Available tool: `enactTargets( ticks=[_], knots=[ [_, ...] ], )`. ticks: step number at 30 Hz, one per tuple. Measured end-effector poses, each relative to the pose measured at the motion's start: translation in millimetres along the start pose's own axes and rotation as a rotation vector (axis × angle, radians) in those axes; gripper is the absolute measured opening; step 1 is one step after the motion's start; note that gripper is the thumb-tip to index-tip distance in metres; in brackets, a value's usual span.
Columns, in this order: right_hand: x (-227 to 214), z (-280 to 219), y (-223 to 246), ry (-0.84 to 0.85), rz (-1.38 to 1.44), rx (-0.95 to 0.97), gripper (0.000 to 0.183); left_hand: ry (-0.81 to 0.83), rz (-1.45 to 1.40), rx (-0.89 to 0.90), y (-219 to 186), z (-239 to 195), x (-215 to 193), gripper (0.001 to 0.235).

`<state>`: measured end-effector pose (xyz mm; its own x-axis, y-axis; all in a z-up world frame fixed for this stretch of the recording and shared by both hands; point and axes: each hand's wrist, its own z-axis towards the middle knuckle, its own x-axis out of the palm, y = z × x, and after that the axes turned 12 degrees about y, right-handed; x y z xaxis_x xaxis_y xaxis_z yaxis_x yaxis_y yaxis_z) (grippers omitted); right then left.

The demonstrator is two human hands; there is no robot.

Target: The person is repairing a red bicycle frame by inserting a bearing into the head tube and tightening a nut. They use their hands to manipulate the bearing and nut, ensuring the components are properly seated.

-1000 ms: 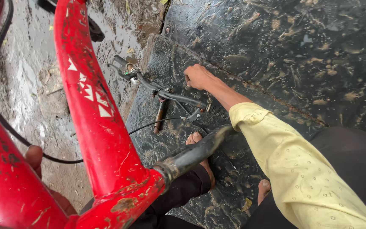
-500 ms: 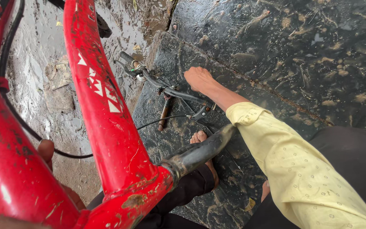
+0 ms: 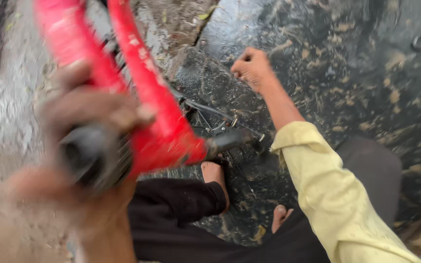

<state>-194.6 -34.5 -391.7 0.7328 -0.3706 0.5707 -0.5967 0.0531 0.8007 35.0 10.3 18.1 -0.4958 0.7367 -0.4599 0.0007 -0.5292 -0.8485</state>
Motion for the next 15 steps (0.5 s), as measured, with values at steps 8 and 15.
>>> enactTargets(
  ticks=[8,15],
  knots=[
    [54.5,-83.2,125.7,0.06,0.079,-0.186,0.026,0.176,-0.096,0.104,-18.8,8.3,-1.6,0.074],
    [102.9,-161.3,170.0,0.087,0.5,-0.126,0.017,0.217,-0.274,0.16,-23.2,12.9,-1.2,0.077]
  ],
)
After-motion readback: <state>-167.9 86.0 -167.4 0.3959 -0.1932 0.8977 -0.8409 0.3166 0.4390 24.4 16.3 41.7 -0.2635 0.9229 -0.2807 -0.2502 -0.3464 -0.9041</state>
